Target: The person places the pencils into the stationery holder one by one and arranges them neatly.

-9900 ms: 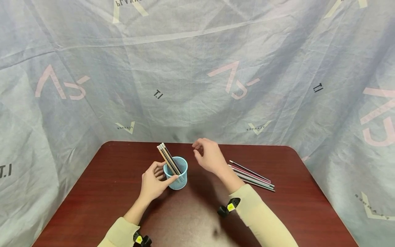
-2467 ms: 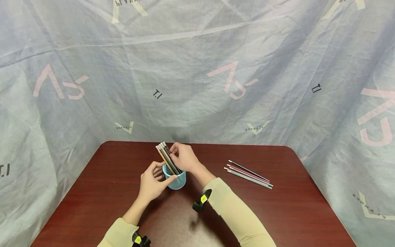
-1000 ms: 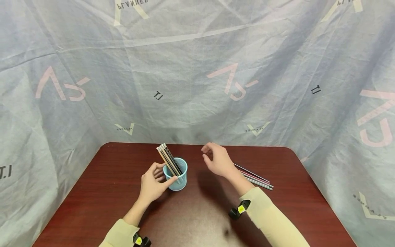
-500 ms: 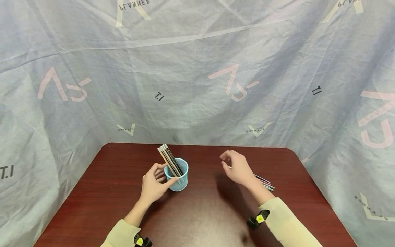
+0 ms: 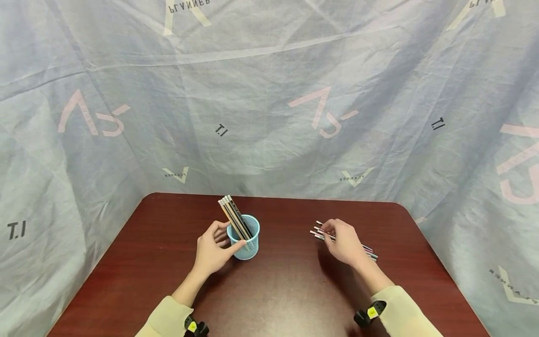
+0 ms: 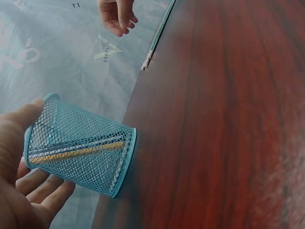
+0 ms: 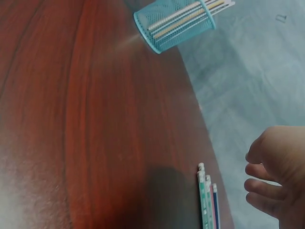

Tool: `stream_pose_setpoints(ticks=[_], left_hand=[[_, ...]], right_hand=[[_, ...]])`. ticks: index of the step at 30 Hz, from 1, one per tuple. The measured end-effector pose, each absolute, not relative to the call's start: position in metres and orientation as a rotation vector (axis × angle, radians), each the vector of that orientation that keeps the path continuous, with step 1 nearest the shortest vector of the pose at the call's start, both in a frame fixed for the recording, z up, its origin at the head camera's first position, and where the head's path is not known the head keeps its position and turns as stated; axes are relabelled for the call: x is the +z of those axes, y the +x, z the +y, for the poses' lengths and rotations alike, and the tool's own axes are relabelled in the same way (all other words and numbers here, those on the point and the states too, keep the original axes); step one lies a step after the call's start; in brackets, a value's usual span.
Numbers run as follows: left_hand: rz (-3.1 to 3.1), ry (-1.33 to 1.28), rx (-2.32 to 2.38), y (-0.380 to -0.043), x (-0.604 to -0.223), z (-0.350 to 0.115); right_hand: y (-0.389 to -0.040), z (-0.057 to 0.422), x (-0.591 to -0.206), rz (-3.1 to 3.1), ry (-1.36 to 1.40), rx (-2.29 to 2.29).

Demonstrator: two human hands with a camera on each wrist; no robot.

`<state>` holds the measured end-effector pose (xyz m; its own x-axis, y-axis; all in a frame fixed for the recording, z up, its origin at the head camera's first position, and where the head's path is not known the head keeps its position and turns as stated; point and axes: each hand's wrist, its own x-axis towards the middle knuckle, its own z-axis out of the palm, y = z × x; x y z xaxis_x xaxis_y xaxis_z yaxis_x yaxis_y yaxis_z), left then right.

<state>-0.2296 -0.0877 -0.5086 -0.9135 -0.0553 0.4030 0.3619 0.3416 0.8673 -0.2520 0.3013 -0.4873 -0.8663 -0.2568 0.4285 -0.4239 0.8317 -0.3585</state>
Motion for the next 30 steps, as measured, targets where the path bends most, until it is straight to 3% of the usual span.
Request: stream_pose_setpoints(ticks=[30], left_hand=[[-2.272,-0.261,-1.587,-0.23,-0.511,-0.089]], right_hand=[[-0.239,0.329,-0.521,-2.759,0.385,0.544]])
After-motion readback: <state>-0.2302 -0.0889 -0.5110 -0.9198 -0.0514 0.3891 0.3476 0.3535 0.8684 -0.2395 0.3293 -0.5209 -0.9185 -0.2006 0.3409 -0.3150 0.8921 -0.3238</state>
